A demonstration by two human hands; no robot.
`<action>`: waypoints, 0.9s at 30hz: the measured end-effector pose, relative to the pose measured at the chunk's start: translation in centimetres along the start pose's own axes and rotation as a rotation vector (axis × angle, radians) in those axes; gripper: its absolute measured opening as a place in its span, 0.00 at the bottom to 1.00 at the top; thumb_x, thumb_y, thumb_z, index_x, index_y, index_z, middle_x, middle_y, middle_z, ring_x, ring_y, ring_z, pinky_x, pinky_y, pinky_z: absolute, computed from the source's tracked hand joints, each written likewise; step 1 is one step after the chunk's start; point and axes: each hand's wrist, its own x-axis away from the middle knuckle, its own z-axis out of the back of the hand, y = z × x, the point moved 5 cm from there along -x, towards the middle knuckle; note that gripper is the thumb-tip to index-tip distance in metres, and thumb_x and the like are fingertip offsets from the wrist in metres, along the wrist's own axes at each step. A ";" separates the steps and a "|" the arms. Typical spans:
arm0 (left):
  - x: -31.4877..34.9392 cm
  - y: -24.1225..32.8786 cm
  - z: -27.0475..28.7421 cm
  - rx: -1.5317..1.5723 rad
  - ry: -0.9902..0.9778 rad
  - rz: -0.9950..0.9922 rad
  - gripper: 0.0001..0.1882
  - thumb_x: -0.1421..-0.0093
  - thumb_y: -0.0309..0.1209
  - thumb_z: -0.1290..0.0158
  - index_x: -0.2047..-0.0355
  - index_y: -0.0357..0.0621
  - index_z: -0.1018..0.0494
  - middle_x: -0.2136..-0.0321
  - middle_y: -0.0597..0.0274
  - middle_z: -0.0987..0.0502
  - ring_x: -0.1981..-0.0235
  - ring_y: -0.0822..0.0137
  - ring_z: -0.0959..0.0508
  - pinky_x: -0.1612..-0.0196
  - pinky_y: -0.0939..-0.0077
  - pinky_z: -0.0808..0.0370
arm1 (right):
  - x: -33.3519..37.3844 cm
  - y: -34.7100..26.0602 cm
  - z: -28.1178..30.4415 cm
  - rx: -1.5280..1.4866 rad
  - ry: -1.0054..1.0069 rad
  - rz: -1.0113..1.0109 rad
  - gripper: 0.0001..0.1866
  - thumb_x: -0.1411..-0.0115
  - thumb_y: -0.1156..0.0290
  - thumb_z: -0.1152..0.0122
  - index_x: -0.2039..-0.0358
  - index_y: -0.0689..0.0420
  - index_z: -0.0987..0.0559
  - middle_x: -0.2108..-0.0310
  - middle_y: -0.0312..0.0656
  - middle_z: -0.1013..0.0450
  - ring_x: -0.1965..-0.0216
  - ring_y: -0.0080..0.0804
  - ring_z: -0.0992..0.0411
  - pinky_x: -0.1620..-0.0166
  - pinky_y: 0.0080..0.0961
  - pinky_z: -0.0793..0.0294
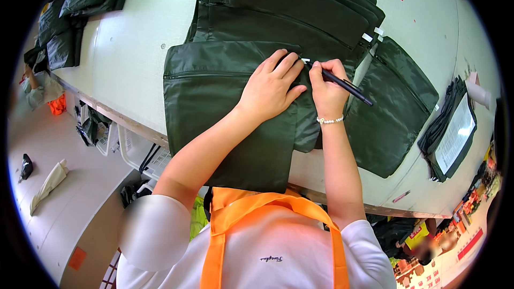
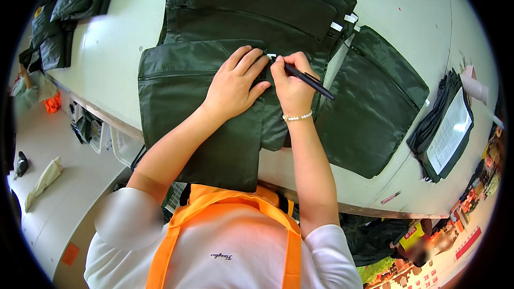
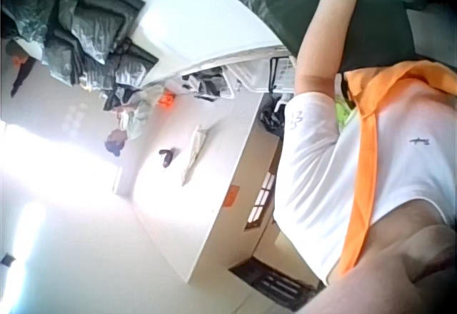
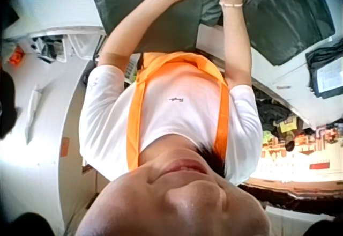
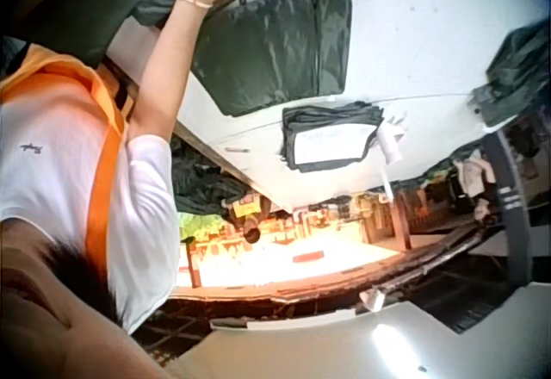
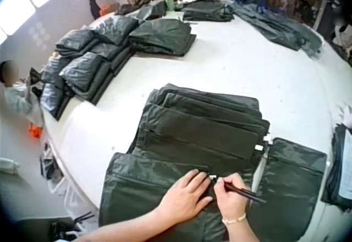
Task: The person writes on small white labels attached to a stack of dark green pouches using a black pen. After labeling, they gather the pouches and place them into a white plastic bin.
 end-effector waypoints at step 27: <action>0.5 -1.9 0.7 0.296 0.226 0.034 0.20 0.36 0.35 0.53 0.47 0.38 0.30 0.45 0.49 0.31 0.42 0.48 0.33 0.39 0.59 0.37 | 3.9 -4.6 1.3 0.396 -0.223 0.219 0.12 0.42 0.75 0.40 0.57 0.55 0.23 0.71 0.45 0.26 0.67 0.42 0.30 0.63 0.36 0.31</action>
